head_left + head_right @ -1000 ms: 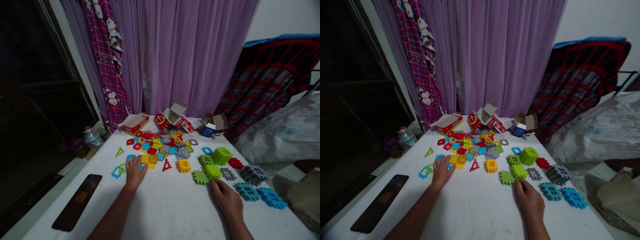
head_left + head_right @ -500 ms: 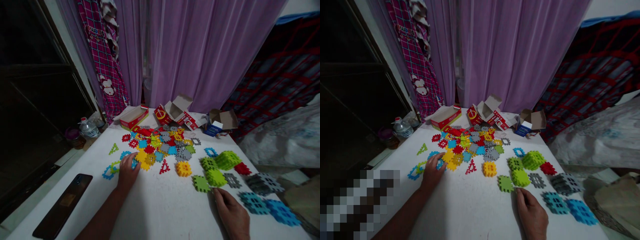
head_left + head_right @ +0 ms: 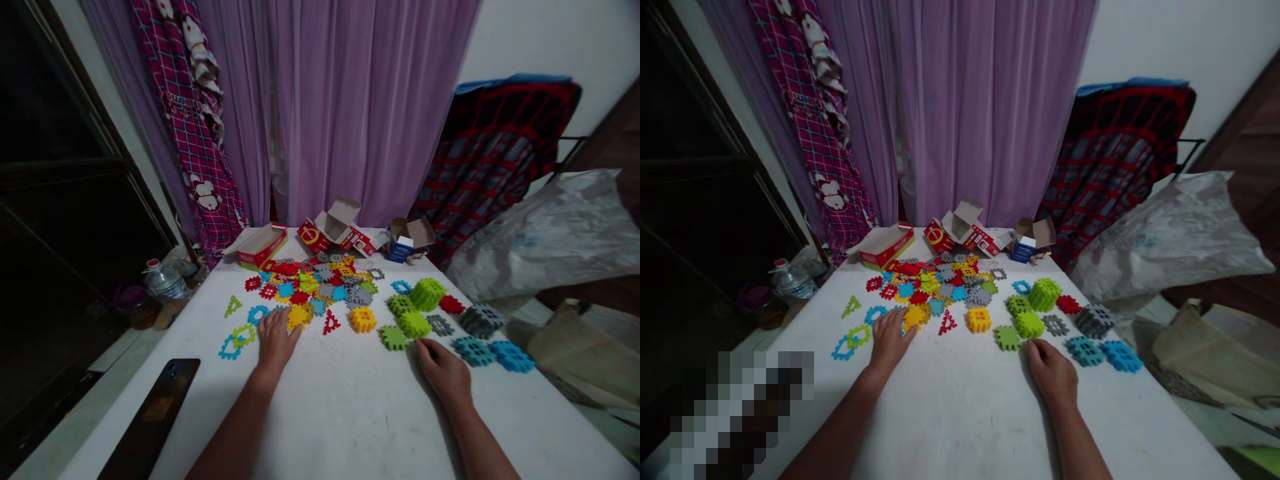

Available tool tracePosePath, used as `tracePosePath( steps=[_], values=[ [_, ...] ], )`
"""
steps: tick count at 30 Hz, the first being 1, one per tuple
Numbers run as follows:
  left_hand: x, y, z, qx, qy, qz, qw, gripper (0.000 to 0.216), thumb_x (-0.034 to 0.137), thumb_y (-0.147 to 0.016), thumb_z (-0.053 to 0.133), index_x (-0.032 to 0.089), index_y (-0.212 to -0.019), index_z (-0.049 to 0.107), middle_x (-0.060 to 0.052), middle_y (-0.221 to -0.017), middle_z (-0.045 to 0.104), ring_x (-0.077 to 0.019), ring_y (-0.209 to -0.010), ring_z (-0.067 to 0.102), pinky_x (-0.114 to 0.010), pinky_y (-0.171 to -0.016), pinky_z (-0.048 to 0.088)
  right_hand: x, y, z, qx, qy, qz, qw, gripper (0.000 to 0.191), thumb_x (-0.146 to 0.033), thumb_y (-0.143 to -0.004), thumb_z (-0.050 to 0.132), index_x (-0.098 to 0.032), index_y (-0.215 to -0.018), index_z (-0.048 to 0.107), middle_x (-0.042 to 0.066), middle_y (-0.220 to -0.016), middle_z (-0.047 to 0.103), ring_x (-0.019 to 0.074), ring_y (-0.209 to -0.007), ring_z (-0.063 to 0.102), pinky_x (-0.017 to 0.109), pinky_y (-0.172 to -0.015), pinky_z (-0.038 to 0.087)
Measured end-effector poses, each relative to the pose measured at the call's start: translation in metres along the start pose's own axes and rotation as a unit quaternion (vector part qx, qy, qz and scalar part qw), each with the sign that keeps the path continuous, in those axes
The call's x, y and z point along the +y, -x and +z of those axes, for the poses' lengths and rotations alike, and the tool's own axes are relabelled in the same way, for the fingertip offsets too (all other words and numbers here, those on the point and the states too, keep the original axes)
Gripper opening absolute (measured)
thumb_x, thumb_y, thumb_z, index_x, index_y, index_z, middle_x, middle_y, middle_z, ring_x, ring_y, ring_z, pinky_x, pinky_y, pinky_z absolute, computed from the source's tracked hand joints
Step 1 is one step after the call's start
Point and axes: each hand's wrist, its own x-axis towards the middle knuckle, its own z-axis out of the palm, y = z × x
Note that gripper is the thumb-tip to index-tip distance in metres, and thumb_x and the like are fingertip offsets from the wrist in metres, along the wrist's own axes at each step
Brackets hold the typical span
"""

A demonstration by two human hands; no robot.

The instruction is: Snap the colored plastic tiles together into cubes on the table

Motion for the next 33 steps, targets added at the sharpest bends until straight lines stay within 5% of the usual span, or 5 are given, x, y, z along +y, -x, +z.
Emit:
tracePosePath(
  steps=[6,13,24,29,33],
  values=[
    [0.003,-0.002,-0.009,0.054,0.045,0.037,0.997,0.04,0.032,-0.085,0.06,0.018,-0.122,0.059,-0.013,-0.114,0.069,-0.0281,-0.109,0.062,-0.046,-0.102,0.041,-0.003,0.0,0.0,0.015,0.0,0.005,1.0,0.039,-0.048,-0.078,0.05,-0.025,-0.092,0.078,0.005,-0.086,0.075,0.0212,-0.08,0.065,0.026,-0.066,0.041],
    [0.049,0.02,-0.002,-0.073,0.205,0.16,0.963,0.045,0.026,-0.087,0.056,0.023,-0.132,0.046,-0.009,-0.128,0.06,-0.0201,-0.12,0.057,-0.036,-0.1,0.049,-0.004,0.002,-0.001,0.013,0.004,-0.015,1.0,0.043,-0.05,-0.081,0.046,-0.023,-0.095,0.077,0.005,-0.086,0.075,0.0207,-0.08,0.064,0.026,-0.065,0.04],
    [0.072,0.006,0.015,-0.13,0.259,0.112,0.95,0.039,0.025,-0.089,0.052,0.021,-0.128,0.047,-0.011,-0.126,0.057,-0.02,-0.114,0.06,-0.036,-0.098,0.051,-0.003,0.002,-0.001,-0.005,-0.006,-0.016,1.0,0.043,-0.051,-0.082,0.044,-0.025,-0.093,0.076,0.004,-0.086,0.075,0.0208,-0.082,0.065,0.027,-0.067,0.04],
    [0.057,0.002,0.009,-0.11,0.251,0.081,0.958,0.038,0.027,-0.09,0.051,0.018,-0.126,0.05,-0.013,-0.125,0.058,-0.0195,-0.108,0.063,-0.035,-0.091,0.055,-0.001,0.003,0.0,0.002,-0.01,-0.033,0.999,0.045,-0.051,-0.082,0.043,-0.024,-0.093,0.077,0.005,-0.085,0.075,0.0209,-0.081,0.065,0.027,-0.067,0.041],
    [0.036,0.002,0.003,-0.099,0.167,0.136,0.972,0.037,0.026,-0.086,0.058,0.021,-0.123,0.056,-0.01,-0.124,0.063,-0.0229,-0.116,0.06,-0.04,-0.099,0.051,-0.001,0.003,0.0,0.003,-0.008,-0.03,1.0,0.043,-0.051,-0.081,0.045,-0.025,-0.092,0.077,0.005,-0.087,0.075,0.0209,-0.082,0.065,0.027,-0.067,0.041]
  ],
)
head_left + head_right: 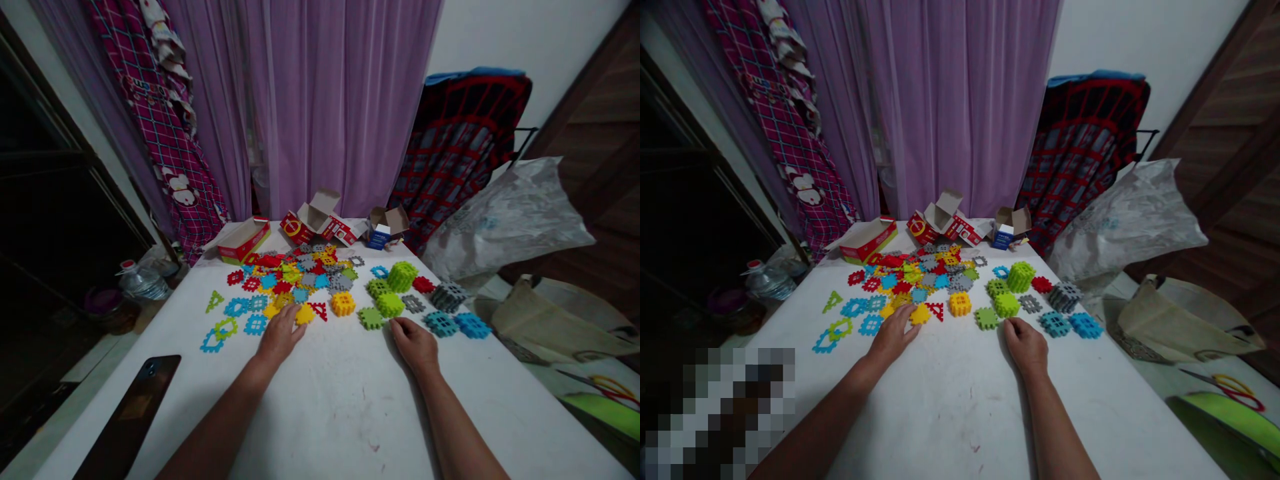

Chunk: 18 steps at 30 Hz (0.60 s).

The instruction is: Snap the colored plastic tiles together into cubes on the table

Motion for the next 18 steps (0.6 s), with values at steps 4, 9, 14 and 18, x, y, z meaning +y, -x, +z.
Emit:
tracePosePath(
  steps=[4,9,14,18],
  values=[
    [-0.0009,0.0019,-0.002,-0.044,-0.044,0.03,0.998,0.034,0.027,-0.085,0.061,0.02,-0.118,0.062,-0.011,-0.123,0.066,-0.025,-0.115,0.061,-0.042,-0.1,0.05,-0.0008,0.0002,-0.0006,0.004,0.008,0.001,1.0,0.041,-0.051,-0.081,0.046,-0.026,-0.09,0.077,0.004,-0.084,0.075,0.0203,-0.079,0.064,0.026,-0.065,0.04],
    [0.0015,-0.0002,0.0012,-0.048,-0.062,0.025,0.997,0.033,0.022,-0.086,0.057,0.021,-0.119,0.064,-0.011,-0.127,0.065,-0.0246,-0.119,0.06,-0.043,-0.101,0.048,-0.0005,0.0002,0.0002,0.012,-0.003,0.001,1.0,0.041,-0.05,-0.08,0.047,-0.025,-0.092,0.077,0.004,-0.083,0.075,0.0205,-0.079,0.065,0.027,-0.066,0.041],
    [0.0007,-0.0015,0.0016,-0.049,-0.086,0.009,0.995,0.033,0.017,-0.087,0.053,0.018,-0.117,0.065,-0.012,-0.127,0.065,-0.0245,-0.118,0.06,-0.043,-0.102,0.048,-0.0025,0.001,-0.0019,-0.001,0.0,0.009,1.0,0.042,-0.051,-0.08,0.046,-0.025,-0.093,0.077,0.004,-0.086,0.075,0.0206,-0.081,0.065,0.027,-0.068,0.041],
    [0.0017,-0.0039,0.0026,-0.039,-0.106,-0.004,0.994,0.034,0.017,-0.088,0.052,0.019,-0.119,0.064,-0.012,-0.125,0.066,-0.0237,-0.117,0.06,-0.043,-0.101,0.047,-0.0052,0.0018,-0.0043,-0.006,-0.001,0.008,1.0,0.043,-0.051,-0.081,0.045,-0.025,-0.093,0.077,0.004,-0.084,0.075,0.0205,-0.08,0.065,0.027,-0.066,0.041]
  ],
)
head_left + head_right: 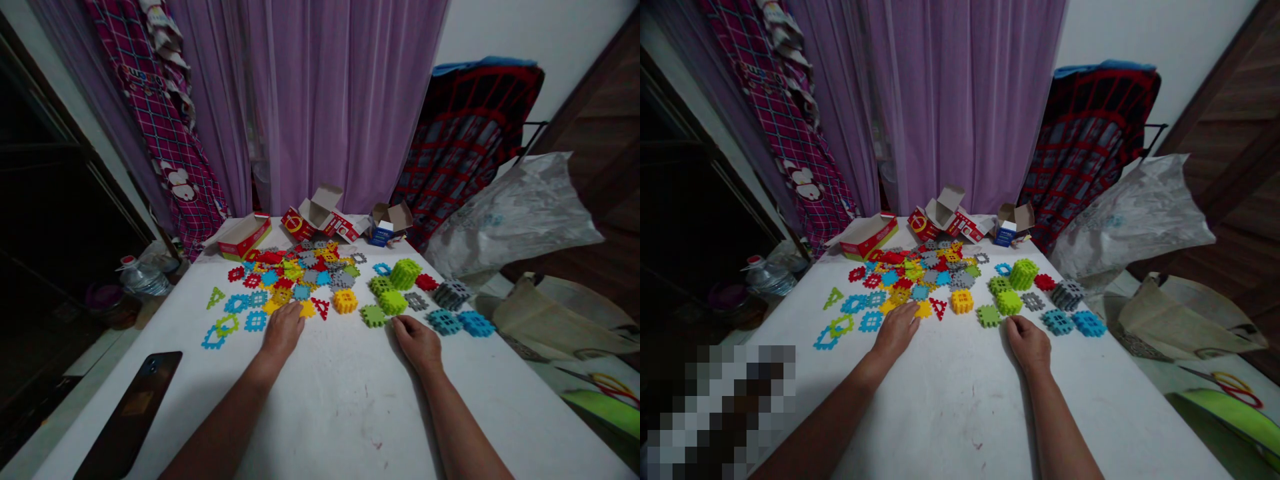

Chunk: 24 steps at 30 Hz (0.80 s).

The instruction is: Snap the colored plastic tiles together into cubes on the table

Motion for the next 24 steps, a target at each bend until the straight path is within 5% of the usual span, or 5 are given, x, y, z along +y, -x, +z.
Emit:
tracePosePath(
  steps=[9,13,16,19,24],
  values=[
    [0.006,-0.004,0.008,-0.004,0.005,-0.011,1.0,0.034,0.015,-0.091,0.044,0.018,-0.116,0.067,-0.012,-0.127,0.065,-0.024,-0.117,0.061,-0.043,-0.101,0.047,-0.001,0.0,-0.001,0.001,0.0,0.008,1.0,0.04,-0.05,-0.079,0.047,-0.025,-0.091,0.077,0.003,-0.083,0.075,0.0212,-0.081,0.065,0.027,-0.066,0.041],
    [-0.004,0.005,-0.008,0.04,0.016,0.006,0.999,0.03,0.017,-0.091,0.045,0.021,-0.112,0.067,-0.009,-0.117,0.069,-0.0221,-0.109,0.063,-0.04,-0.098,0.047,-0.001,0.0,-0.002,-0.007,0.01,0.012,1.0,0.042,-0.051,-0.08,0.046,-0.025,-0.092,0.077,0.004,-0.086,0.075,0.0219,-0.083,0.065,0.028,-0.067,0.041],
    [-0.019,0.012,-0.026,0.069,-0.065,-0.068,0.993,0.029,0.028,-0.089,0.053,0.02,-0.115,0.064,-0.011,-0.118,0.068,-0.0255,-0.109,0.061,-0.041,-0.096,0.046,-0.001,-0.001,-0.002,-0.009,0.013,0.01,1.0,0.042,-0.051,-0.08,0.046,-0.025,-0.094,0.077,0.005,-0.087,0.075,0.0221,-0.083,0.065,0.028,-0.066,0.04],
    [-0.029,0.015,-0.041,0.038,-0.14,-0.138,0.98,0.04,0.042,-0.085,0.06,0.015,-0.116,0.063,-0.016,-0.117,0.067,-0.0313,-0.109,0.059,-0.045,-0.094,0.044,0.0,-0.001,-0.001,-0.008,0.011,0.008,1.0,0.042,-0.05,-0.08,0.047,-0.025,-0.095,0.077,0.005,-0.087,0.075,0.0221,-0.083,0.064,0.028,-0.065,0.04],
    [-0.025,0.004,-0.062,-0.047,-0.182,-0.128,0.974,0.033,0.043,-0.087,0.056,0.016,-0.103,0.068,-0.014,-0.104,0.071,-0.0303,-0.1,0.063,-0.043,-0.09,0.043,0.001,-0.001,0.0,-0.002,0.01,0.004,1.0,0.042,-0.05,-0.081,0.047,-0.025,-0.094,0.077,0.005,-0.088,0.075,0.0213,-0.083,0.064,0.027,-0.066,0.04]
  ],
)
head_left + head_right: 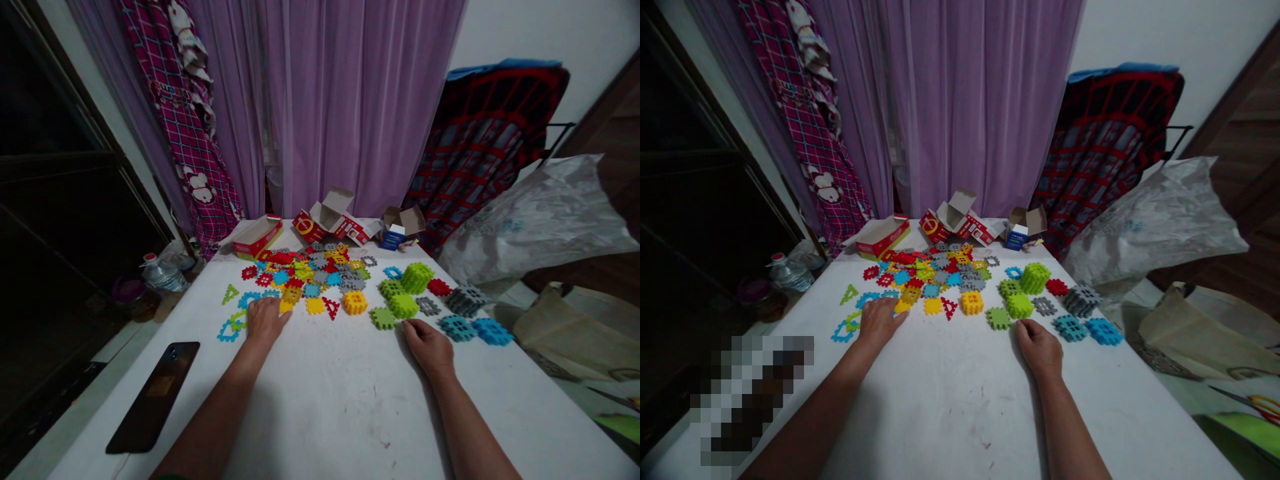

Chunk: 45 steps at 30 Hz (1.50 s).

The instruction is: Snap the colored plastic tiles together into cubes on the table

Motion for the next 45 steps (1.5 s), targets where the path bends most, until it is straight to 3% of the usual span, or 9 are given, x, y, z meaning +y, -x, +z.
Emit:
tracePosePath(
  steps=[6,9,13,20,23,26,31,40,45],
  values=[
    [-0.015,-0.005,-0.029,-0.064,0.037,-0.035,0.997,0.036,0.037,-0.096,0.037,0.021,-0.092,0.069,-0.009,-0.089,0.074,-0.0229,-0.085,0.066,-0.031,-0.075,0.042,0.002,-0.001,0.001,0.0,0.01,0.002,1.0,0.041,-0.049,-0.08,0.048,-0.025,-0.093,0.077,0.005,-0.088,0.075,0.022,-0.082,0.064,0.027,-0.066,0.04],
    [-0.017,0.002,-0.023,-0.064,0.162,-0.094,0.98,0.036,0.04,-0.095,0.037,0.022,-0.09,0.068,-0.006,-0.085,0.074,-0.0192,-0.079,0.065,-0.026,-0.067,0.04,0.004,-0.003,0.003,0.005,0.016,-0.001,1.0,0.04,-0.049,-0.08,0.048,-0.025,-0.092,0.077,0.005,-0.087,0.075,0.0219,-0.08,0.064,0.027,-0.064,0.04],
    [-0.002,0.017,-0.007,-0.159,0.323,-0.126,0.924,0.044,0.042,-0.096,0.033,0.018,-0.08,0.067,-0.003,-0.071,0.071,-0.0167,-0.066,0.063,-0.024,-0.059,0.039,0.006,-0.003,0.005,0.009,0.009,-0.013,1.0,0.038,-0.049,-0.08,0.049,-0.026,-0.091,0.077,0.004,-0.083,0.074,0.0212,-0.078,0.064,0.027,-0.063,0.039],
    [0.006,0.028,-0.028,-0.163,0.08,-0.033,0.983,0.038,0.039,-0.093,0.04,0.02,-0.081,0.071,-0.01,-0.091,0.071,-0.0221,-0.087,0.065,-0.03,-0.075,0.044,0.008,-0.002,0.004,0.003,0.006,-0.009,1.0,0.04,-0.05,-0.08,0.048,-0.026,-0.092,0.077,0.004,-0.085,0.075,0.0221,-0.081,0.065,0.028,-0.064,0.04],
    [-0.003,0.028,-0.033,-0.175,0.1,0.011,0.979,0.028,0.035,-0.085,0.053,0.02,-0.101,0.07,-0.008,-0.104,0.068,-0.022,-0.096,0.064,-0.03,-0.084,0.045,0.009,-0.002,0.005,0.004,0.005,-0.012,1.0,0.04,-0.05,-0.079,0.048,-0.026,-0.093,0.077,0.004,-0.084,0.075,0.022,-0.08,0.065,0.028,-0.064,0.04],
    [-0.011,0.023,-0.029,-0.185,0.152,0.09,0.967,0.054,0.032,-0.077,0.062,0.021,-0.13,0.057,-0.008,-0.122,0.059,-0.0219,-0.11,0.059,-0.029,-0.097,0.042,0.011,-0.003,0.006,0.007,0.001,-0.015,1.0,0.04,-0.051,-0.079,0.048,-0.026,-0.093,0.077,0.004,-0.085,0.075,0.022,-0.08,0.065,0.028,-0.065,0.041],
    [-0.014,0.006,-0.021,-0.229,0.156,0.15,0.949,0.051,0.033,-0.075,0.063,0.022,-0.124,0.059,-0.009,-0.118,0.059,-0.0241,-0.113,0.056,-0.032,-0.098,0.042,0.012,-0.004,0.008,0.014,0.001,-0.022,1.0,0.04,-0.051,-0.079,0.048,-0.026,-0.092,0.077,0.004,-0.085,0.075,0.0217,-0.079,0.065,0.028,-0.065,0.041],
    [0.029,-0.014,-0.014,-0.116,0.179,0.066,0.975,0.04,0.045,-0.077,0.065,0.021,-0.108,0.058,-0.008,-0.113,0.063,-0.0231,-0.106,0.06,-0.031,-0.089,0.046,0.009,-0.003,0.005,0.01,-0.007,-0.014,1.0,0.04,-0.052,-0.078,0.048,-0.027,-0.09,0.077,0.004,-0.083,0.075,0.0214,-0.077,0.065,0.028,-0.064,0.041],
    [0.057,-0.027,-0.003,-0.119,0.131,0.003,0.984,0.041,0.045,-0.079,0.066,0.022,-0.112,0.057,-0.008,-0.113,0.067,-0.0243,-0.109,0.061,-0.033,-0.091,0.045,0.006,-0.001,0.004,0.008,-0.008,-0.012,1.0,0.04,-0.051,-0.079,0.047,-0.026,-0.091,0.077,0.004,-0.085,0.075,0.0216,-0.079,0.065,0.028,-0.065,0.041]
  ],
)
